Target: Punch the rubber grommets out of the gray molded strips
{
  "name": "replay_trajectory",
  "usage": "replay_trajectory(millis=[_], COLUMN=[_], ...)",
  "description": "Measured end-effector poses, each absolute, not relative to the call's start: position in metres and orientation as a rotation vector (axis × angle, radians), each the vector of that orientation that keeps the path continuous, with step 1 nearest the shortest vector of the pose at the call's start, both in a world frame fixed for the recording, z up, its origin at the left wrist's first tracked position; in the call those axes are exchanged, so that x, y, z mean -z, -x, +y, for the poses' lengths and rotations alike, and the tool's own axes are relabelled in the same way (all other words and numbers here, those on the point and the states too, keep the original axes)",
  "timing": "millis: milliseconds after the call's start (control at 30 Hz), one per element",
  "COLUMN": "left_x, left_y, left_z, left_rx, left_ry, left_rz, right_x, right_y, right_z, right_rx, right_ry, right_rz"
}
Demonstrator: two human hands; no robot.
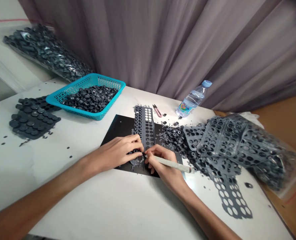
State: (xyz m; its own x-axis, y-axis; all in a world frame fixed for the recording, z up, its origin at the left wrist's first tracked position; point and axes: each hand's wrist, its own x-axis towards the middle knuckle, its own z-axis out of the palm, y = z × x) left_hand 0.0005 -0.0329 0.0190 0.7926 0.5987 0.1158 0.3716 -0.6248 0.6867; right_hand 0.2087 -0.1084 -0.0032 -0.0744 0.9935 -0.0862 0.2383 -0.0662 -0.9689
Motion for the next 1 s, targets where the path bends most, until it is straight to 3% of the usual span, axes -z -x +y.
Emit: replay_trajectory(millis=[167, 333, 567, 667, 1000], left_x=[-0.025, -0.045, -0.053, -0.045, -0.035], left_y=[-0.009, 0.013, 0.074, 0.095, 0.107], left_z=[-0.035, -0.008, 0.031, 0.045, 0.058], left_rx=[-0.834, -1.07, -1.488, -1.467, -1.435], left_ry=[-1.94, -1.418, -1.925, -2.054, -2.116], left_rz=[0.915, 1.045, 1.571, 1.748, 1.707], right_x=[0.004, 0.003, 0.005, 0.005, 0.003], right_y=[-0.206, -0.207, -0.208, -0.209, -0.213], right_z=[-0.111, -0.109, -0.109, -0.11, -0.108], right_rx=[-1.089, -1.227, -1.181, -1.174, -1.231], right_ry=[1.479, 1.417, 1.356, 1.381, 1.414], right_rz=[-1.472, -1.329, -1.278, -1.353, -1.363])
